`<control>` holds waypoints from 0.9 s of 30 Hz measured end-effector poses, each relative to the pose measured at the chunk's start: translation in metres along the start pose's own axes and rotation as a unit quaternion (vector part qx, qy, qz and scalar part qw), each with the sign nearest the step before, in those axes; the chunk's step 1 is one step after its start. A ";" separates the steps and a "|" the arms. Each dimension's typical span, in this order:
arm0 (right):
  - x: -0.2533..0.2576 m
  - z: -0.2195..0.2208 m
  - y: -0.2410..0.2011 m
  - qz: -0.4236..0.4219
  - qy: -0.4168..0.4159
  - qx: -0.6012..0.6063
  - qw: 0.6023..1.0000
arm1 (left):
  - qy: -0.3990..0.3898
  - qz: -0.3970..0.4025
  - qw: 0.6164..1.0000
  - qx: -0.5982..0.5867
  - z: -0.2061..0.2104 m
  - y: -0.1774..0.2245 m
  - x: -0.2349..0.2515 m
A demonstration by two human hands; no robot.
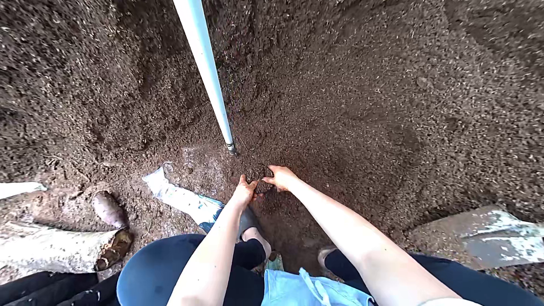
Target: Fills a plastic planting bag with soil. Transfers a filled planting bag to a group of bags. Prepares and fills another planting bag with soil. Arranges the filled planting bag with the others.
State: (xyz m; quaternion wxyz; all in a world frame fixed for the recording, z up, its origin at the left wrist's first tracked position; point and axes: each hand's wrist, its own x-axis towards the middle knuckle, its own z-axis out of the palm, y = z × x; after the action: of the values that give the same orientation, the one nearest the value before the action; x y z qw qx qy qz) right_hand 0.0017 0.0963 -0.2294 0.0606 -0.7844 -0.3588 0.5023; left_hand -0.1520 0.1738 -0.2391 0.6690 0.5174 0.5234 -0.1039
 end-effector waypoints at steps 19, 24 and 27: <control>0.017 -0.017 -0.029 -0.128 0.009 -0.079 0.989 | 0.112 -0.079 0.919 -0.370 0.054 0.007 -0.028; 0.029 -0.065 0.084 -0.061 0.174 0.075 0.980 | 0.142 -0.041 0.989 -0.026 0.031 0.002 -0.033; 0.047 -0.034 0.167 0.050 0.182 0.002 0.982 | 0.200 0.200 0.916 0.283 0.024 -0.011 -0.029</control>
State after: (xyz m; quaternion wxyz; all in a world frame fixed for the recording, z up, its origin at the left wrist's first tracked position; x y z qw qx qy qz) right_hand 0.1246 0.0119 -0.3240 0.1013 -0.8797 -0.3010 0.3538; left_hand -0.1581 0.1382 -0.2243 0.3828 0.7888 0.4808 -0.0055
